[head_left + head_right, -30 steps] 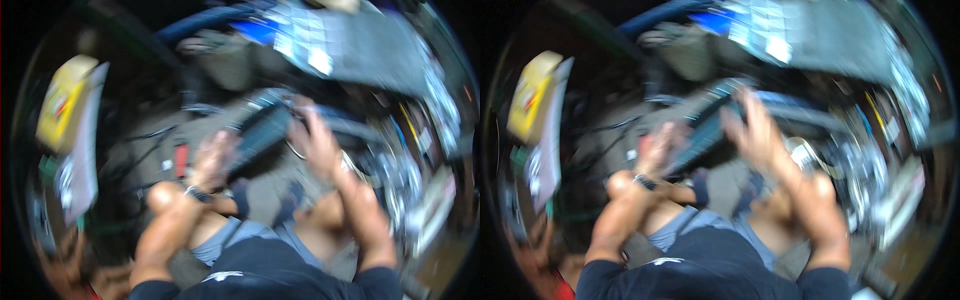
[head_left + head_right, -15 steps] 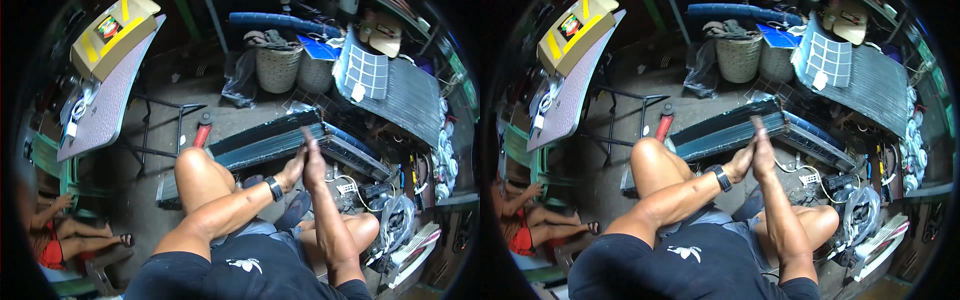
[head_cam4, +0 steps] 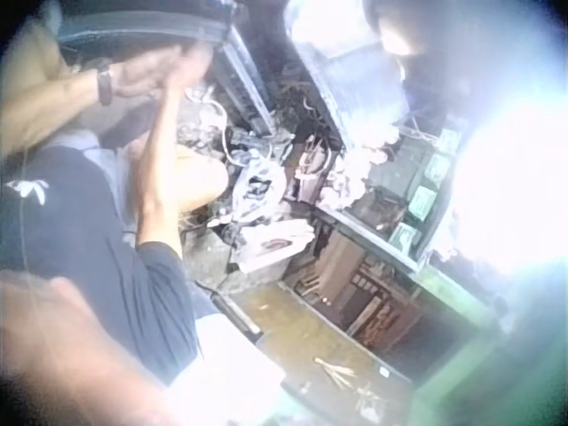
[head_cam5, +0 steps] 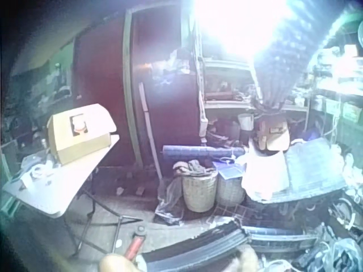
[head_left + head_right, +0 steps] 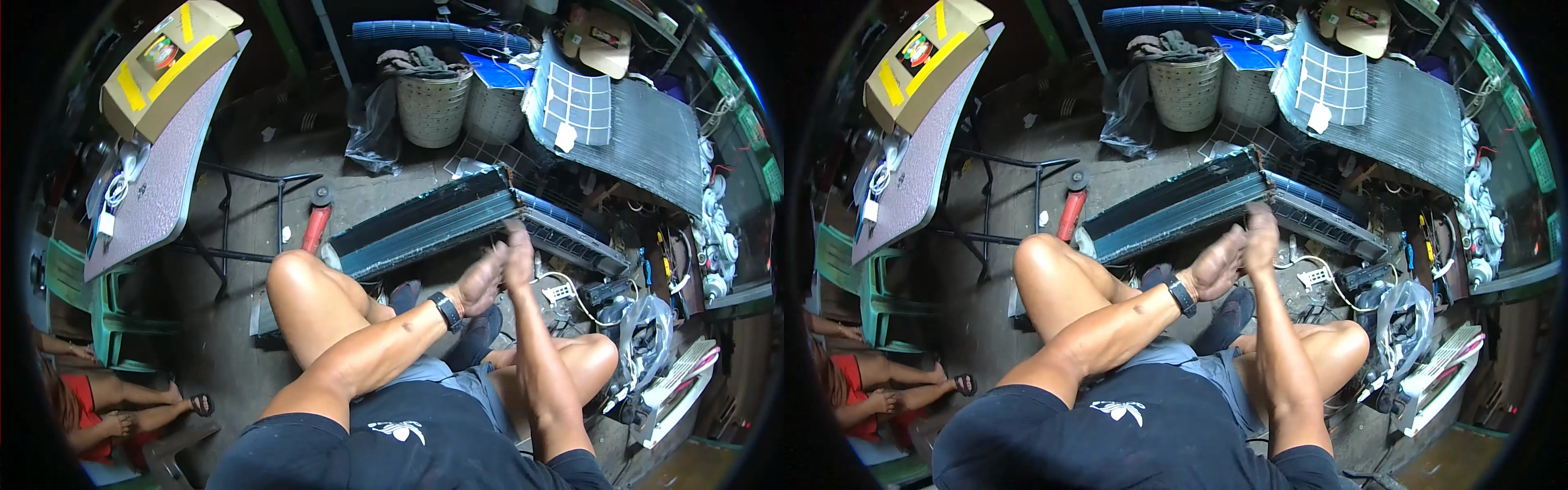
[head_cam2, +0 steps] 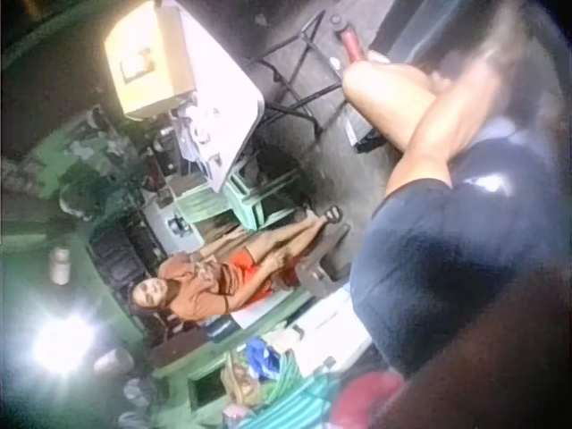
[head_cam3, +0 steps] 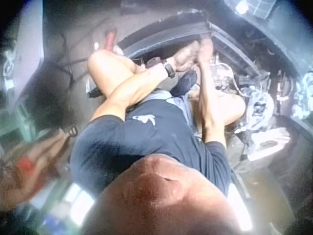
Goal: The person uses an angle grinder to cut through the metal casing and evaporator coils of an air conditioning unit, then uses pliers to remove internal components and wires.
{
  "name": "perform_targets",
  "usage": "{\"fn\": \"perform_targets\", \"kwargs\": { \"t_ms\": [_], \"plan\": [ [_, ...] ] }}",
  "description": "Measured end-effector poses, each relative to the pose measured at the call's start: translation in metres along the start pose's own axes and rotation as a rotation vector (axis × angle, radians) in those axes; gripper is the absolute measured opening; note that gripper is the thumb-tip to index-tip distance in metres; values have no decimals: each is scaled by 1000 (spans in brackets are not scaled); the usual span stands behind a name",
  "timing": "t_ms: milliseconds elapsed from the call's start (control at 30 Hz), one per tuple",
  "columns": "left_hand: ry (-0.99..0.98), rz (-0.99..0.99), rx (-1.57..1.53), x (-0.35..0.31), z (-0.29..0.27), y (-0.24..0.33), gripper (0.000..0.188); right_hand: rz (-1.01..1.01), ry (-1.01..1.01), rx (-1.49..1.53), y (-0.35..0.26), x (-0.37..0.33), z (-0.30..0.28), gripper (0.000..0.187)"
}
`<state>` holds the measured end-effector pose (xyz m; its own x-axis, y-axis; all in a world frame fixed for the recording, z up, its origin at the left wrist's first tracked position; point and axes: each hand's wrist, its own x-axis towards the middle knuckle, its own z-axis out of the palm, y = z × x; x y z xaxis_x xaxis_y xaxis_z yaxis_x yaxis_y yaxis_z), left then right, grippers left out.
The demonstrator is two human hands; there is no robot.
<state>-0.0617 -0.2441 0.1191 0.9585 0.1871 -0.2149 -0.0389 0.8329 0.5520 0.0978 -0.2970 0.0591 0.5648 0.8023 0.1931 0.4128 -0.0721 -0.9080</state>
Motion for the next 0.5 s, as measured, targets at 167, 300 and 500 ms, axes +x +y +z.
{"fn": "perform_targets", "kwargs": {
  "t_ms": [167,300,500],
  "plan": [
    [324,166,228,-18,-61,-32,81,550,-42,596,-56,-47,80,79],
    [-16,109,267,32,11,-38,85,646,366,666,63,6,-16,75],
    [559,124,450,-38,-160,-47,64,359,-494,267,-94,-52,75,69]
  ]
}}
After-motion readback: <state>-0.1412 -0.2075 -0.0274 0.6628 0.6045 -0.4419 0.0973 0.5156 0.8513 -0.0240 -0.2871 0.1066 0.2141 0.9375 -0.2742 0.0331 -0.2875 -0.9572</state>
